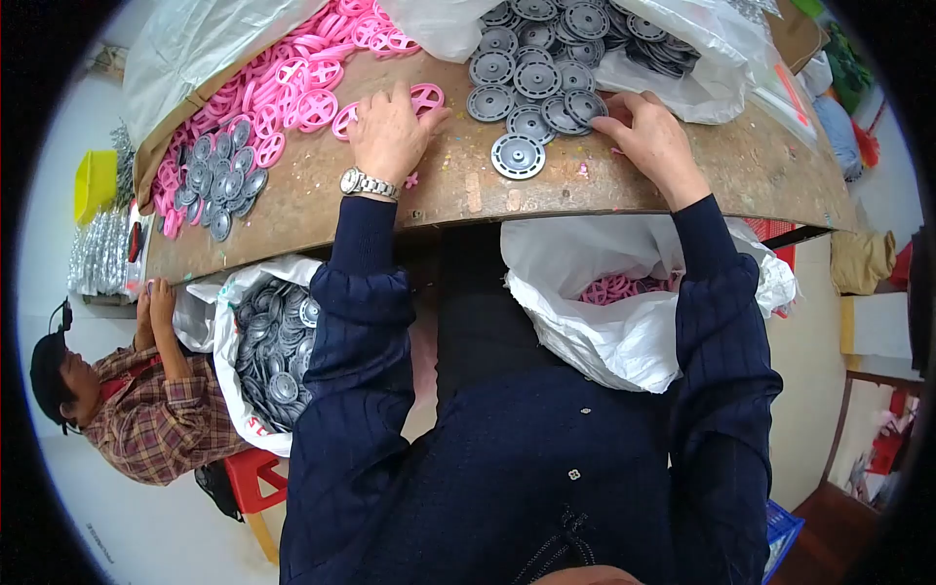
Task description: Assembling circular plastic toy components by fitting different colored parts together at a workbench.
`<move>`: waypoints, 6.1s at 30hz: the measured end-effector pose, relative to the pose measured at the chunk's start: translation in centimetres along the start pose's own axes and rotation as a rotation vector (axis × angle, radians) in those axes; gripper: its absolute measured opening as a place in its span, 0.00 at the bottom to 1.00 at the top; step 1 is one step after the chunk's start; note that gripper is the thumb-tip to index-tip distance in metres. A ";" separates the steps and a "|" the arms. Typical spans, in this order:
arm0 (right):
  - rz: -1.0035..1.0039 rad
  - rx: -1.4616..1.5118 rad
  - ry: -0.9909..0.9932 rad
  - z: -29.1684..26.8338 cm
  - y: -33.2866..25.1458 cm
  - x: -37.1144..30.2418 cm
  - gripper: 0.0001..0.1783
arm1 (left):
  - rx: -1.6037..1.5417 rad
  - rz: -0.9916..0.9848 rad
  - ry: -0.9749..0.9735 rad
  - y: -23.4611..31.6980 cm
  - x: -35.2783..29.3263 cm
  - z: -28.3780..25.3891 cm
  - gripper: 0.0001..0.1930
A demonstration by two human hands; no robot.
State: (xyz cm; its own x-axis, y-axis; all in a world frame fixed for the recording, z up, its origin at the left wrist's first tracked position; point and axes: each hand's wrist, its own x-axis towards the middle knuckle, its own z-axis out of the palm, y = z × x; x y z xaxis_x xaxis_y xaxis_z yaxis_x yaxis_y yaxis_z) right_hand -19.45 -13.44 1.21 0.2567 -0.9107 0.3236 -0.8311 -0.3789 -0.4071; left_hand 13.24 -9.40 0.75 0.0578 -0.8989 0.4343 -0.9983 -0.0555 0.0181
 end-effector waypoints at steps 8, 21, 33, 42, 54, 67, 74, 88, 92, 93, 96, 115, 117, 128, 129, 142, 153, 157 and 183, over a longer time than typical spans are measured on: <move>-0.062 -0.009 0.044 1.6 0.0 1.7 0.26 | -0.054 0.040 0.049 0.3 0.8 1.9 0.28; 0.185 0.608 -0.184 -2.7 -0.2 1.8 0.13 | -0.530 0.172 0.257 5.3 -2.9 -3.2 0.37; 0.196 1.145 -0.364 -5.0 -5.0 -5.6 0.07 | -0.947 0.363 0.120 12.0 -8.4 -6.0 0.44; 0.133 1.224 -0.209 -3.7 -5.2 -8.1 0.09 | -1.473 -0.085 -0.158 13.6 -9.8 -6.7 0.37; 0.046 0.878 -0.116 -4.5 -6.5 -10.3 0.20 | -1.864 -0.251 -0.414 13.6 -10.6 -6.4 0.11; 0.015 0.899 -0.105 -4.9 -6.6 -11.9 0.09 | -1.666 -0.050 -0.276 14.4 -11.7 -6.0 0.07; -0.025 0.764 -0.028 -4.6 -7.0 -12.5 0.06 | -1.498 -0.016 -0.166 14.8 -12.3 -5.8 0.08; 0.077 1.081 -0.145 -4.2 -6.1 -12.7 0.15 | -1.681 -0.104 -0.376 15.0 -12.3 -6.1 0.22; 0.090 1.106 -0.132 -4.3 -6.2 -12.9 0.15 | -1.601 -0.062 -0.348 15.2 -12.6 -6.0 0.23; 0.098 1.124 -0.148 -4.4 -6.2 -12.8 0.15 | -1.602 -0.062 -0.348 15.3 -12.6 -5.9 0.23; 0.080 0.969 -0.134 -3.9 -5.4 -13.0 0.16 | -1.590 -0.069 -0.343 15.9 -12.9 -5.6 0.23; -0.082 0.103 -0.396 -7.2 2.0 -14.2 0.19 | -0.255 0.172 0.122 11.5 -7.2 -2.4 0.37; 0.035 0.390 -0.458 -7.2 -0.2 -13.1 0.17 | -0.275 0.176 0.136 11.2 -7.0 -1.6 0.38; -0.358 0.470 0.075 -4.5 -5.8 -8.5 0.20 | -1.302 -0.012 -0.136 11.9 -8.3 -5.0 0.39; -0.501 0.367 0.173 -4.3 -5.9 -8.3 0.19 | -1.386 0.006 -0.247 12.0 -8.6 -5.8 0.39; -0.155 0.610 -0.060 -4.4 -5.2 -10.0 0.06 | -0.056 0.003 0.192 1.7 -4.4 -3.3 0.33; 0.054 0.807 -0.227 -3.9 -4.5 -10.6 0.08 | -0.041 -0.142 0.093 -1.7 -3.1 -0.2 0.34; 0.109 0.890 -0.248 -3.9 -5.0 -10.2 0.07 | -0.159 -0.007 0.255 -0.9 -3.3 -0.5 0.37; 0.267 1.581 -0.165 -1.6 -4.6 -9.0 0.08 | -1.777 -0.269 -0.474 13.0 -9.3 -5.3 0.20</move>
State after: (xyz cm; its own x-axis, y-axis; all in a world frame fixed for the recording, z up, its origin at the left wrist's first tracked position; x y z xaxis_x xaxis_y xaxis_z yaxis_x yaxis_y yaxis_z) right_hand -18.67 -3.26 1.53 0.3296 -0.9425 0.0545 0.4303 0.0985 -0.8973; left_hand -0.32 0.56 1.70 -0.1189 -0.9929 0.0092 0.2200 -0.0173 0.9754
